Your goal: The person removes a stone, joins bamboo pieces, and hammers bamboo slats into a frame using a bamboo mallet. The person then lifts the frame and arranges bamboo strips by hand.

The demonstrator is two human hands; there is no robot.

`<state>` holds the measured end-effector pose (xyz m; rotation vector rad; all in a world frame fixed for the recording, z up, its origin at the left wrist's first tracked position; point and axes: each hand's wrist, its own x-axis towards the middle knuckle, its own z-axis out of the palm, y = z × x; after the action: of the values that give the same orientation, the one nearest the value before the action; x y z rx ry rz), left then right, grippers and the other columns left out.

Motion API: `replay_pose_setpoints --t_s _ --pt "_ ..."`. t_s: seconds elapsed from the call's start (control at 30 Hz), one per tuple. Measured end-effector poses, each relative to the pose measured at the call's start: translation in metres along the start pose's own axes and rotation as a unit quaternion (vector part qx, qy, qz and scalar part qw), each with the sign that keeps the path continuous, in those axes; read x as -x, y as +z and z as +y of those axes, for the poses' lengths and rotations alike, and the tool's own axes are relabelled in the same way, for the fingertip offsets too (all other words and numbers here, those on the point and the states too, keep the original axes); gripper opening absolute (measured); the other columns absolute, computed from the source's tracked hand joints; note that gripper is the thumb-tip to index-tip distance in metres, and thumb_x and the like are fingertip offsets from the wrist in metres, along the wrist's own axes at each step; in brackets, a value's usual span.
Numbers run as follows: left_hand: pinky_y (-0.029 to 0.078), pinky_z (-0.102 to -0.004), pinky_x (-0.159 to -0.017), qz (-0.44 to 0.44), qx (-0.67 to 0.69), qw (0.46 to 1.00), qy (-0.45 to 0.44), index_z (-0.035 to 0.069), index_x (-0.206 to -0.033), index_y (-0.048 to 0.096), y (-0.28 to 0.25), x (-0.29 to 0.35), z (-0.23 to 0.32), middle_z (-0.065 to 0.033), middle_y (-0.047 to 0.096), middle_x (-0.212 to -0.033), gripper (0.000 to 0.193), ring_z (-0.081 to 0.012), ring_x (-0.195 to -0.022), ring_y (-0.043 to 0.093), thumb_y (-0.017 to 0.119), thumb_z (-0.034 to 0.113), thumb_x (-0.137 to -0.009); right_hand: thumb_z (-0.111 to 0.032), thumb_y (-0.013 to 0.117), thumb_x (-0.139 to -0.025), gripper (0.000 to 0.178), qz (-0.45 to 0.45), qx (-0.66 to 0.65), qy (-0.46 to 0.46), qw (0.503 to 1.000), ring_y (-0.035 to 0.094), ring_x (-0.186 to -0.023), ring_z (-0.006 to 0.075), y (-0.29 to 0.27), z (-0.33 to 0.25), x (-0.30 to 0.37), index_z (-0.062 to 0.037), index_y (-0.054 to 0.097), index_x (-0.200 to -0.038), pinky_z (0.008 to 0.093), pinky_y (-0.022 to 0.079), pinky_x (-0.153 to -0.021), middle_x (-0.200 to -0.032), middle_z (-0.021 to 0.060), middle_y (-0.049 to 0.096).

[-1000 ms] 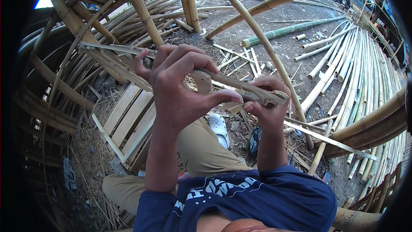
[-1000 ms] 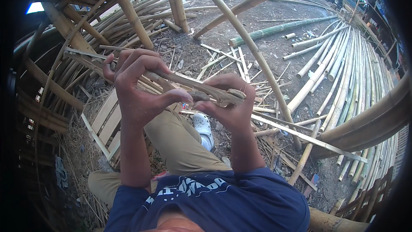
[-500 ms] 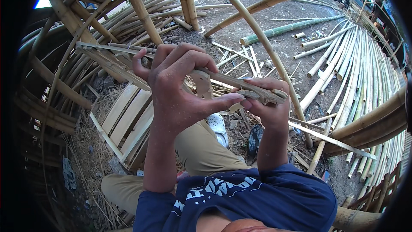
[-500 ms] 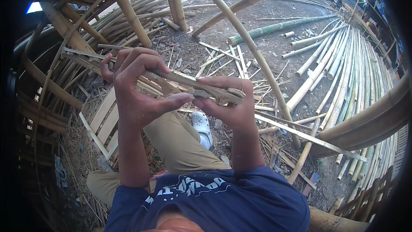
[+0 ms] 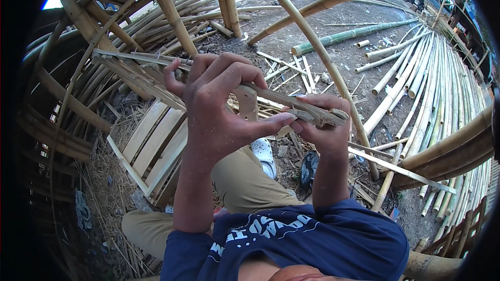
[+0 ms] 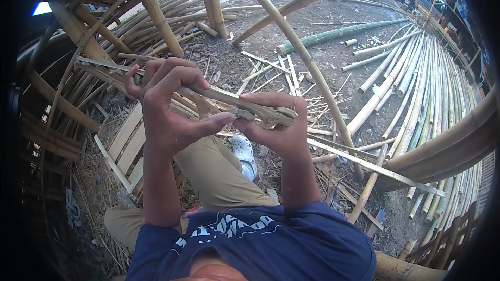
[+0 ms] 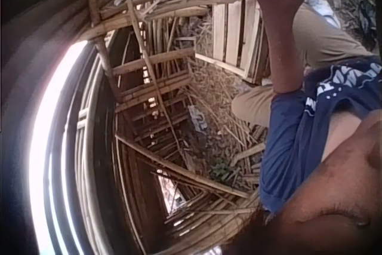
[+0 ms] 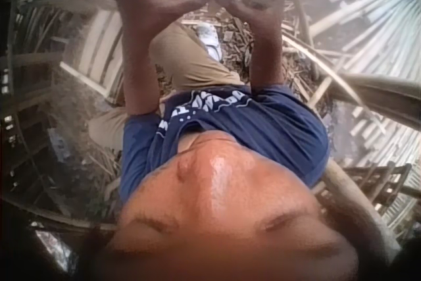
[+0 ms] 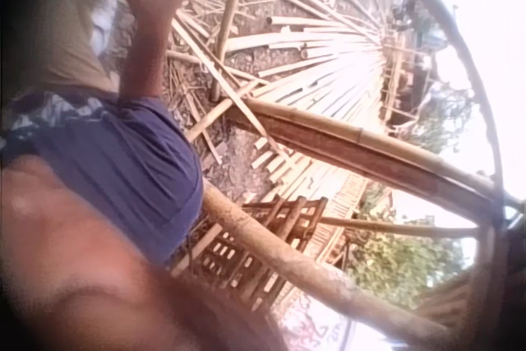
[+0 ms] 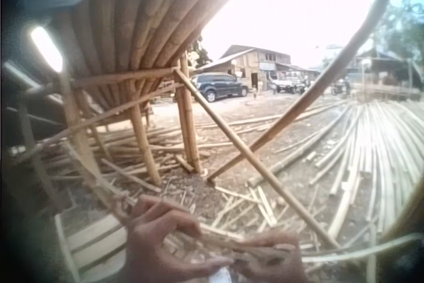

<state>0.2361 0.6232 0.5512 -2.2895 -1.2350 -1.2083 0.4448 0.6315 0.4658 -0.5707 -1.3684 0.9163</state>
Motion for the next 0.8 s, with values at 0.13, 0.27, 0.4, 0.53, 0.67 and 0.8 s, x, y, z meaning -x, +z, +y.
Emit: replay_pose_setpoints --t_s 0.13,0.27,0.4,0.53,0.67,0.8 --pt "0.013 -0.0538 -0.114 0.004 -0.004 1.000 0.004 0.019 -0.083 0.069 -0.001 0.000 0.002 0.0064 0.066 -0.095 0.054 -0.0155 -0.107 0.057 0.092 0.056 -0.052 -0.009 0.090 -0.068 0.043 -0.013 -0.002 -0.042 0.999 0.074 -0.085 0.0153 -0.003 0.005 -0.003 0.0044 0.075 -0.107 0.0273 0.059 -0.075 -0.094 0.0142 0.077" --pt "0.012 -0.0542 -0.114 -0.010 -0.005 1.000 -0.005 0.019 -0.084 0.068 -0.003 0.001 0.000 0.0066 0.065 -0.096 0.054 -0.0159 -0.107 0.057 0.092 0.056 -0.052 -0.008 0.089 -0.069 0.042 -0.033 0.002 -0.050 0.998 0.074 -0.086 0.0156 -0.002 0.001 -0.005 0.0038 0.075 -0.106 0.0275 0.059 -0.075 -0.096 0.0140 0.077" --pt "0.012 -0.0532 -0.115 -0.029 -0.001 0.999 -0.020 0.019 -0.084 0.068 -0.007 0.000 0.000 0.0065 0.065 -0.096 0.054 -0.0160 -0.108 0.057 0.092 0.056 -0.054 -0.008 0.090 -0.069 0.042 -0.034 0.006 -0.026 0.999 0.074 -0.086 0.0155 0.000 0.000 -0.004 0.0030 0.075 -0.107 0.0276 0.059 -0.076 -0.097 0.0128 0.077" --pt "0.012 -0.0515 -0.115 -0.028 0.002 0.999 -0.018 0.017 -0.085 0.068 -0.012 0.000 -0.001 0.0055 0.064 -0.096 0.053 -0.0165 -0.108 0.057 0.091 0.055 -0.056 -0.008 0.091 -0.069 0.042 -0.035 0.012 -0.081 0.996 0.074 -0.086 0.0153 0.004 -0.001 -0.006 0.0027 0.075 -0.107 0.0277 0.059 -0.076 -0.097 0.0124 0.077" --pt "0.011 -0.0506 -0.115 -0.033 0.007 0.999 -0.008 0.016 -0.088 0.069 -0.014 0.004 -0.003 0.0043 0.064 -0.097 0.052 -0.0169 -0.106 0.057 0.089 0.054 -0.059 -0.008 0.090 -0.070 0.041 -0.040 -0.003 -0.061 0.997 0.074 -0.087 0.0158 0.008 -0.007 -0.007 0.0027 0.075 -0.106 0.0280 0.059 -0.076 -0.097 0.0128 0.077" --pt "0.010 -0.0501 -0.116 -0.038 0.007 0.999 -0.006 0.016 -0.089 0.069 -0.015 0.005 -0.004 0.0040 0.064 -0.099 0.051 -0.0170 -0.106 0.056 0.088 0.054 -0.061 -0.007 0.090 -0.071 0.040 -0.049 0.021 -0.060 0.997 0.075 -0.087 0.0165 0.005 -0.005 -0.008 0.0030 0.075 -0.106 0.0284 0.060 -0.075 -0.095 0.0136 0.077"
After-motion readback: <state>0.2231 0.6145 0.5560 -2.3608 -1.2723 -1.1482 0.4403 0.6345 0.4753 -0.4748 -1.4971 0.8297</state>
